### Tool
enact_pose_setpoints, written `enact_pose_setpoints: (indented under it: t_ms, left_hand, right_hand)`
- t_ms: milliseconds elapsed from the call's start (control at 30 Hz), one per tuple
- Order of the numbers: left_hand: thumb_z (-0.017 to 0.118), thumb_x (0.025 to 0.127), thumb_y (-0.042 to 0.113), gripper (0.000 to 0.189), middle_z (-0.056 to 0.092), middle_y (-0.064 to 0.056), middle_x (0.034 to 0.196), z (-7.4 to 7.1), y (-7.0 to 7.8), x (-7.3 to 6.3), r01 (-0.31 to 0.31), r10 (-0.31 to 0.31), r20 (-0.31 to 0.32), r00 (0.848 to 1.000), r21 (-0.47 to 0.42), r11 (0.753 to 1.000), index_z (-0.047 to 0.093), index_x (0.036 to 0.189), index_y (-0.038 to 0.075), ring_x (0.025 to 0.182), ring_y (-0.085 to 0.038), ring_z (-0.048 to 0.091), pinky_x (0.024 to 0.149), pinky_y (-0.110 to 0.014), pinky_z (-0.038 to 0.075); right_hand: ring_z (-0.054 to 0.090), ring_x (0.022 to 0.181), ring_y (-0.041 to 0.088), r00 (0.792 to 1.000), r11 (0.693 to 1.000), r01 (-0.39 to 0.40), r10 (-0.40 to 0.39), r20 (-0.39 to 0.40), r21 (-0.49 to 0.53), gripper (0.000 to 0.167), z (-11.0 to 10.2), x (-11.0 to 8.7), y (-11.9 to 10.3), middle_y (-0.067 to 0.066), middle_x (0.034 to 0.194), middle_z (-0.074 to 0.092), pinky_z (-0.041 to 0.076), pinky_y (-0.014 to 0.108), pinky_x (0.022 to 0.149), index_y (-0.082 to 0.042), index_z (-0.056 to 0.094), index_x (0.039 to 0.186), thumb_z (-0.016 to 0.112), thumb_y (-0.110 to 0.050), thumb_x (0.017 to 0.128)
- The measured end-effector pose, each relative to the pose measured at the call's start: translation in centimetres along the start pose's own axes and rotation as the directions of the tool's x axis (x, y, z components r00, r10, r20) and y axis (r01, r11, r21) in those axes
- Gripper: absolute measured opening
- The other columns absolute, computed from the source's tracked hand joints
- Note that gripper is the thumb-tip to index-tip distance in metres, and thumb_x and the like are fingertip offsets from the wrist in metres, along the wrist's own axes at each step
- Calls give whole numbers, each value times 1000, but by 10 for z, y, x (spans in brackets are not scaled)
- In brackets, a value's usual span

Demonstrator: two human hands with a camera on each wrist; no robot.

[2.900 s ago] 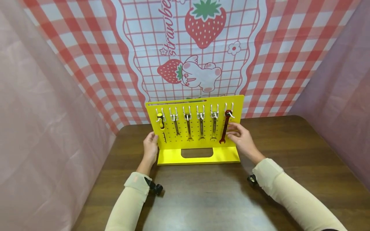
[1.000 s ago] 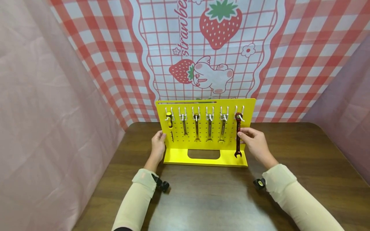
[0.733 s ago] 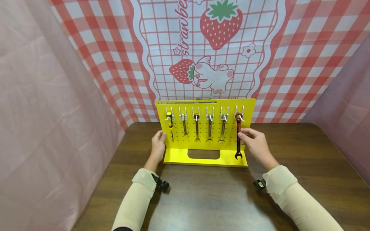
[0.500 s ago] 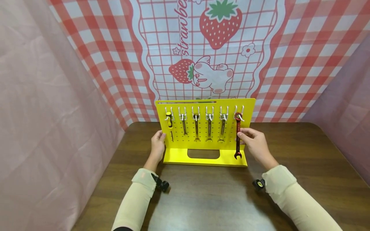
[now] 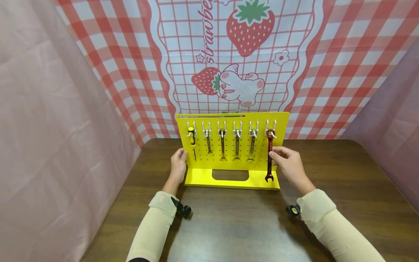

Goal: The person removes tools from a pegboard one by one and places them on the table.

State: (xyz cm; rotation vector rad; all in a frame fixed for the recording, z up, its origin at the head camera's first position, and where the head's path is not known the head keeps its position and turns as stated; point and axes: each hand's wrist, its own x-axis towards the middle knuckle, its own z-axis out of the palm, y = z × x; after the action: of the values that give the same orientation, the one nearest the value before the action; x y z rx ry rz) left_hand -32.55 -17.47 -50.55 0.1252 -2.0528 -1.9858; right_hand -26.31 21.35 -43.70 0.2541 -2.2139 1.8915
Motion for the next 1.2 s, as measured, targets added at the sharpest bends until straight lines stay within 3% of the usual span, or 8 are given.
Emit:
enact_pose_setpoints:
  t_ms: [900,1200]
  left_hand:
    - [50,107,12,24,60,-7,96,-1,-1,0,5,-5,7,1000,7,1000,65,117,-4,87,-19,50,77,-32,43]
    - [50,107,11,24,60,-9,96,0,1,-1,-3,3,4,1000,17,1000,65,117,-4,87,-19,50,78,-32,42]
  right_hand:
    - [71,73,7,1000,1000,29,-29,-12,2,33,-3,-14,-3,-11,85,70,57,30,63,18,63,113,65,-11,100]
    - [70,72,6,1000,1000,25,-25,-18,-19,31,-4,-19,-5,-12,85,71,56,23,62,17,64,111,67,-11,99]
